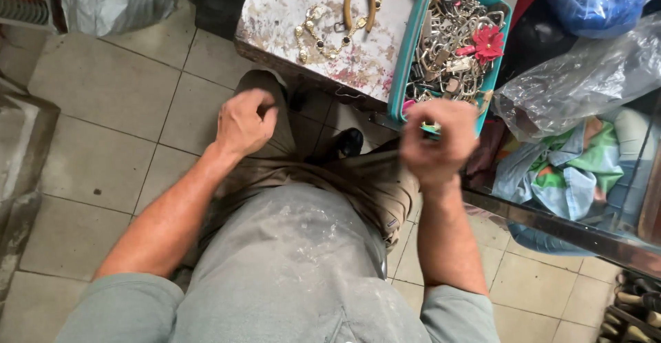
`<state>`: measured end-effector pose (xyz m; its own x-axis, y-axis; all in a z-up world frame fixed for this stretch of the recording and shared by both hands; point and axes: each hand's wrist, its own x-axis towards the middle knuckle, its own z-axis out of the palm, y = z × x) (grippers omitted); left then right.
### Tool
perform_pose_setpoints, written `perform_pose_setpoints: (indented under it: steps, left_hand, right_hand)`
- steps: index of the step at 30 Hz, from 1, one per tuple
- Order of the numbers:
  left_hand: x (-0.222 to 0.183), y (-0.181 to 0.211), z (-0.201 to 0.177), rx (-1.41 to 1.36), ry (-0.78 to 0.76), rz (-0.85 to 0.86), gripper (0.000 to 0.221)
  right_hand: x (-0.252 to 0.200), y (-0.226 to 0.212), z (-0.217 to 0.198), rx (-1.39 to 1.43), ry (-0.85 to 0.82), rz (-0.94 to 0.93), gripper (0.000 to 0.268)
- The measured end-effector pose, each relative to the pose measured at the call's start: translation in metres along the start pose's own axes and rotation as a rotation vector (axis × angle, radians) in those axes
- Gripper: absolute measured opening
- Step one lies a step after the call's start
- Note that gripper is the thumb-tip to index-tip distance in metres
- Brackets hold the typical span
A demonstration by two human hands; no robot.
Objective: The person is sorting through a container of small metal parts and using pliers to adjust or repair metal buckles and jewelry components.
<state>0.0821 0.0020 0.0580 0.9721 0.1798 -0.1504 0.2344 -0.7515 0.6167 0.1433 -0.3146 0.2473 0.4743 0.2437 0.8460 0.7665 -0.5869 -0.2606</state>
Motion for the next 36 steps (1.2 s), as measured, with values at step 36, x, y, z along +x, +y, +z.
perform_pose_setpoints:
  steps: [36]
  left_hand:
    - [0.098,0.11,-0.075,-0.157,0.502,0.7,0.02]
  right_hand:
    - [0.129,0.013,0.135,-0.097,-1.077,0.999,0.024]
